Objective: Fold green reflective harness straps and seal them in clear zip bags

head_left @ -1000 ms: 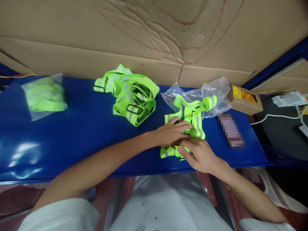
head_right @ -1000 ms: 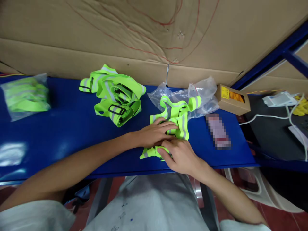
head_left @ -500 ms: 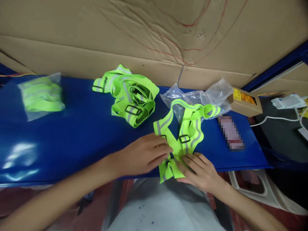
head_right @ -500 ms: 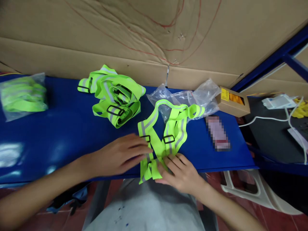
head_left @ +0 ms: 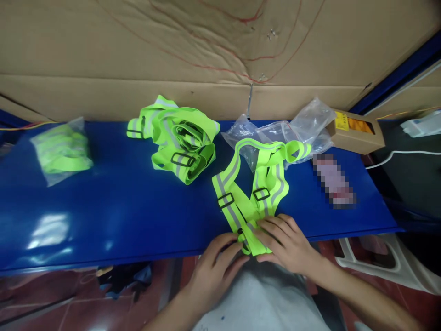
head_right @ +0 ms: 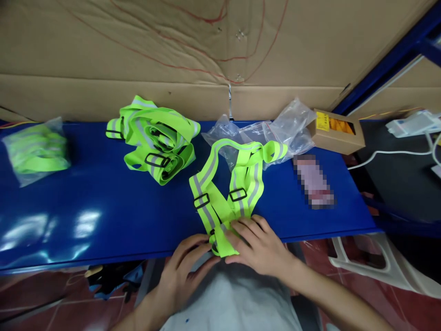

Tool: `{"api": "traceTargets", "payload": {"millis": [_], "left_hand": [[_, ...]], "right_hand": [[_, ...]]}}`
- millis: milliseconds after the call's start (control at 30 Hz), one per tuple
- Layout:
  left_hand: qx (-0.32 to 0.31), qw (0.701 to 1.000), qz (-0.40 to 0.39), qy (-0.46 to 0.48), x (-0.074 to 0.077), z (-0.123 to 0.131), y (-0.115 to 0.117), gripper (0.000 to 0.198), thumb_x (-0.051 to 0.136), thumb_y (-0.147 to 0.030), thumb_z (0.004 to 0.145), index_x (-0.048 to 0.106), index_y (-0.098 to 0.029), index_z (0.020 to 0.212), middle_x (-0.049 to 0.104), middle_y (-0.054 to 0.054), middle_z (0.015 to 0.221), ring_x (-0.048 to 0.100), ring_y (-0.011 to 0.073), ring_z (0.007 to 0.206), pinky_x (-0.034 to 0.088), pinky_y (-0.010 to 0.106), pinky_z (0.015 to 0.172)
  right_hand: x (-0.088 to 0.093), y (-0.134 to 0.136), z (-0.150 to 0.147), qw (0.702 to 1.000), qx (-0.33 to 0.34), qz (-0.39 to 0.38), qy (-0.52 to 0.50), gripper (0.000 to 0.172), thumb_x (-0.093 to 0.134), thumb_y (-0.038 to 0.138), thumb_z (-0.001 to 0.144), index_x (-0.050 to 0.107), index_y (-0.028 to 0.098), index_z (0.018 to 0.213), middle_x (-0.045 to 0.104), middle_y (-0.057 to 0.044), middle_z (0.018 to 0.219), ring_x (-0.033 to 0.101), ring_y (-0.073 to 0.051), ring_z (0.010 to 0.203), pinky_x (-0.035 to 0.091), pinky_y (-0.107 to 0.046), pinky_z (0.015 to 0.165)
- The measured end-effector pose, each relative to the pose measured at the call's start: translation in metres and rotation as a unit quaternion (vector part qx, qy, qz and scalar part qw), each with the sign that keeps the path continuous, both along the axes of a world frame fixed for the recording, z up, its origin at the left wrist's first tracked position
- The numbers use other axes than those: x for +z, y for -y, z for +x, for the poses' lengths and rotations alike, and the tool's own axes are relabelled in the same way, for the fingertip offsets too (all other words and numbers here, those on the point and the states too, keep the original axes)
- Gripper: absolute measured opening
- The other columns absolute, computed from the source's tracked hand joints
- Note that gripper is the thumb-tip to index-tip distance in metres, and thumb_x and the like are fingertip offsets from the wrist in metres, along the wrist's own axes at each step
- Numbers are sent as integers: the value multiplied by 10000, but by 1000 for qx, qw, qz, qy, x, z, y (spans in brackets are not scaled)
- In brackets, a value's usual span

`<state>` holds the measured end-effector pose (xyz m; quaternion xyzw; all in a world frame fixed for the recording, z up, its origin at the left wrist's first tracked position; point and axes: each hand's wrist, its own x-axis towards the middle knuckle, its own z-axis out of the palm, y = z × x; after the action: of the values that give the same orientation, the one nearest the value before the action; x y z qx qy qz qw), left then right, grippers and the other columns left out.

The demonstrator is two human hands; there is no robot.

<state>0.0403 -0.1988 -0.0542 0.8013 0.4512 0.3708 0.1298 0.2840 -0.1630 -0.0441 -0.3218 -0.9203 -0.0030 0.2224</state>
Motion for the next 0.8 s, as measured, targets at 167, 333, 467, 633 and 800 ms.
{"api": "traceTargets", "payload": {"millis": [167,333,467,633,800], "left_hand": [[5,999,24,-20,-11,6,9,448,680,-330,921,584,-232,1347,783,124,1093,767,310,999,659,472,790],[-23,999,-31,-8,-12,14,9,247,548,-161,978,674,-242,1175,803,30,1046,770,197,971,595,408,960],[-29,997,-63,-43,-14,14,10,284,516,-230,979,701,-360,1152,802,-15,1054,768,226,968,616,520,967],[16,997,-15,-78,-16,7,14,202,648,-286,923,719,-388,1083,799,-19,970,771,263,905,662,526,822],[7,994,54,-90,-10,2,8,263,726,-279,893,696,-271,1155,765,85,1011,760,286,957,675,480,860]], "right_hand": [[-2,1,-1,1000,-18,-15,-15,484,474,536,1050,675,143,1250,732,-145,1207,597,-277,1175,407,-468,1003],[-1,-2,-1,1000,3,-25,-11,521,457,570,1042,668,144,1256,719,-142,1217,574,-289,1189,398,-471,1013],[4,-5,-1,999,12,-29,21,495,477,568,1037,670,166,1252,714,-130,1238,573,-286,1173,391,-466,1013],[10,-6,3,997,19,-45,64,377,541,442,1044,647,186,1299,705,-110,1274,571,-279,1189,368,-467,1032],[15,-8,6,997,23,-76,26,304,583,339,1032,645,169,1276,723,-99,1205,599,-271,1148,395,-432,960]]}}
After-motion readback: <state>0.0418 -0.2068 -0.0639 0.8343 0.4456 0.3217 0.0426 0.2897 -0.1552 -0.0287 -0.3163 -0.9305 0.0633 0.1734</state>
